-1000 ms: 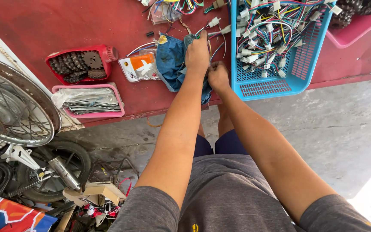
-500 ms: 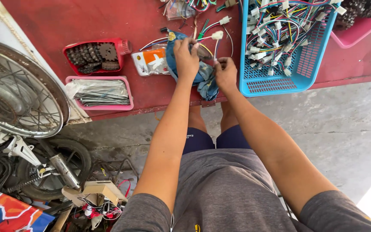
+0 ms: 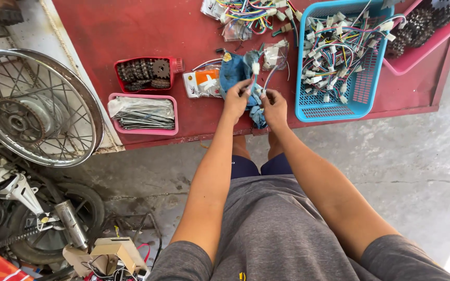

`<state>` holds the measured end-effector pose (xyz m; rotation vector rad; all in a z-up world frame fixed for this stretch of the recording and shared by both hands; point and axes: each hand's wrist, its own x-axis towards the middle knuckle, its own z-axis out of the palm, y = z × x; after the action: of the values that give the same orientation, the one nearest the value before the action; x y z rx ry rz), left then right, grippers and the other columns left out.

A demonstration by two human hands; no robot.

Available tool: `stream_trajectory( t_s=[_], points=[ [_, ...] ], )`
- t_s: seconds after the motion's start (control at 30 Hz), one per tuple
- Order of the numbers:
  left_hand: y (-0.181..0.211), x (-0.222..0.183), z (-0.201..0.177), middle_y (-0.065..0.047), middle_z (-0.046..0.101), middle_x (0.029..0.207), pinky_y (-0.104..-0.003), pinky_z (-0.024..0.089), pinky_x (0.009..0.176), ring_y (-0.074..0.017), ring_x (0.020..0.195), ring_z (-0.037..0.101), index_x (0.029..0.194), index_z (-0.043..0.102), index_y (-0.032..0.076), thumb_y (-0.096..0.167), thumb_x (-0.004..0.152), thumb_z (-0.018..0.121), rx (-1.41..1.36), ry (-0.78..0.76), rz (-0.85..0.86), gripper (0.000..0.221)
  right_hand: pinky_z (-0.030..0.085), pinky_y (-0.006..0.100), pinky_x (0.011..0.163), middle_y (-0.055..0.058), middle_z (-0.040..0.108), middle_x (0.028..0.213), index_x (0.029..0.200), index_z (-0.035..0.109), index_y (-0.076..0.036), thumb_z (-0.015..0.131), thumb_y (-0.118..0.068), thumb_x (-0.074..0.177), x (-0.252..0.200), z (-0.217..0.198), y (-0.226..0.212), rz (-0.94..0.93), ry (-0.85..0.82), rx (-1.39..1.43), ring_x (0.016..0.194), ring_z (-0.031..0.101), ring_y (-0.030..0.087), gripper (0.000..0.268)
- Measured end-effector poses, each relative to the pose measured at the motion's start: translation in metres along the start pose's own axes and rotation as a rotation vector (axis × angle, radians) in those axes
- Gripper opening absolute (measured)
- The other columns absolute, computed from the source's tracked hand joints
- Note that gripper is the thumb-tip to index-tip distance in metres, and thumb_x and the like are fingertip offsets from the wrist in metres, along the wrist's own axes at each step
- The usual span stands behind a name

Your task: The recorder is cleaning and organizing motorcycle wiring harnesses on a workbench.

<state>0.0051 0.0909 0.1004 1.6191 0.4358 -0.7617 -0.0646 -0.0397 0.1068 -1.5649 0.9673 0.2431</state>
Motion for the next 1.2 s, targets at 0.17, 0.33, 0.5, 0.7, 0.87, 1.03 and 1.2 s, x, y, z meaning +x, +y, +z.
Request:
stream_trajectory(
  t_s=[0.17, 0.33, 0.5, 0.7, 0.87, 1.03, 1.2],
  points=[
    [-0.030, 0.000, -0.006, -0.003, 0.072, 0.084, -0.030, 0.056, 0.067, -0.0146, 0.071, 0.068, 0.116, 0.079, 0.021, 0.011, 0.091, 0.070, 0.089, -0.076, 0.020, 0.028, 0.056, 0.038, 0.059, 0.012, 0.072, 0.080, 0.100, 0.076, -0.011, 0.070, -0.019, 0.097, -0.022, 0.021, -0.015, -0.207, -0.046, -0.275, 0.073, 0.070, 0.026, 0.010],
    [-0.025, -0.009, -0.032, -0.005, 0.077, 0.098, -0.041, 0.058, 0.089, -0.0274, 0.099, 0.073, 0.118, 0.076, 0.025, 0.029, 0.095, 0.066, 0.317, -0.020, 0.005, 0.025, 0.054, 0.050, 0.074, 0.021, 0.068, 0.089, 0.098, 0.072, -0.004, 0.065, -0.016, 0.100, -0.045, 0.049, -0.037, -0.437, -0.062, -0.520, 0.087, 0.068, 0.043, 0.014],
    [-0.018, -0.011, -0.056, -0.013, 0.072, 0.092, -0.047, 0.057, 0.089, -0.0382, 0.095, 0.071, 0.108, 0.077, 0.011, 0.022, 0.097, 0.066, 0.511, 0.054, 0.195, 0.018, 0.053, 0.055, 0.078, 0.023, 0.063, 0.102, 0.126, 0.065, 0.001, 0.056, -0.013, 0.100, -0.050, 0.067, -0.033, -0.510, -0.186, -0.642, 0.096, 0.064, 0.048, 0.031],
    [-0.045, 0.003, -0.085, -0.022, 0.067, 0.090, -0.053, 0.055, 0.088, -0.0465, 0.096, 0.067, 0.101, 0.072, 0.001, 0.013, 0.094, 0.066, 0.505, 0.119, 0.260, 0.015, 0.042, 0.056, 0.109, 0.034, 0.061, 0.121, 0.140, 0.053, 0.008, 0.072, -0.005, 0.089, -0.039, 0.074, -0.028, -0.513, -0.066, -0.772, 0.117, 0.058, 0.052, 0.056],
    [-0.046, -0.015, -0.112, -0.018, 0.066, 0.089, -0.049, 0.054, 0.088, -0.0432, 0.095, 0.068, 0.098, 0.074, 0.005, 0.013, 0.091, 0.069, 0.536, 0.094, 0.232, 0.011, 0.046, 0.053, 0.105, 0.017, 0.028, 0.151, 0.140, 0.046, -0.011, 0.087, -0.030, 0.081, -0.005, 0.070, 0.028, 0.018, 0.088, -1.069, 0.135, 0.034, 0.041, 0.074],
    [-0.024, -0.030, -0.128, -0.019, 0.065, 0.088, -0.050, 0.055, 0.086, -0.0442, 0.092, 0.067, 0.096, 0.075, 0.005, 0.012, 0.090, 0.070, 0.554, 0.060, 0.249, 0.010, 0.042, 0.044, 0.097, 0.003, 0.037, 0.138, 0.114, 0.066, -0.019, 0.072, -0.024, 0.085, 0.013, 0.055, 0.046, 0.083, 0.099, -1.071, 0.125, 0.036, 0.032, 0.030],
    [0.045, -0.062, -0.120, -0.008, 0.078, 0.082, -0.040, 0.060, 0.075, -0.0293, 0.083, 0.077, 0.101, 0.077, 0.012, 0.016, 0.093, 0.066, 0.414, 0.104, 0.105, 0.015, 0.050, 0.050, 0.099, 0.022, 0.066, 0.124, 0.130, 0.060, -0.007, 0.059, -0.021, 0.095, 0.007, 0.042, 0.012, 0.114, 0.238, 0.013, 0.122, 0.063, 0.036, 0.038]
  ],
)
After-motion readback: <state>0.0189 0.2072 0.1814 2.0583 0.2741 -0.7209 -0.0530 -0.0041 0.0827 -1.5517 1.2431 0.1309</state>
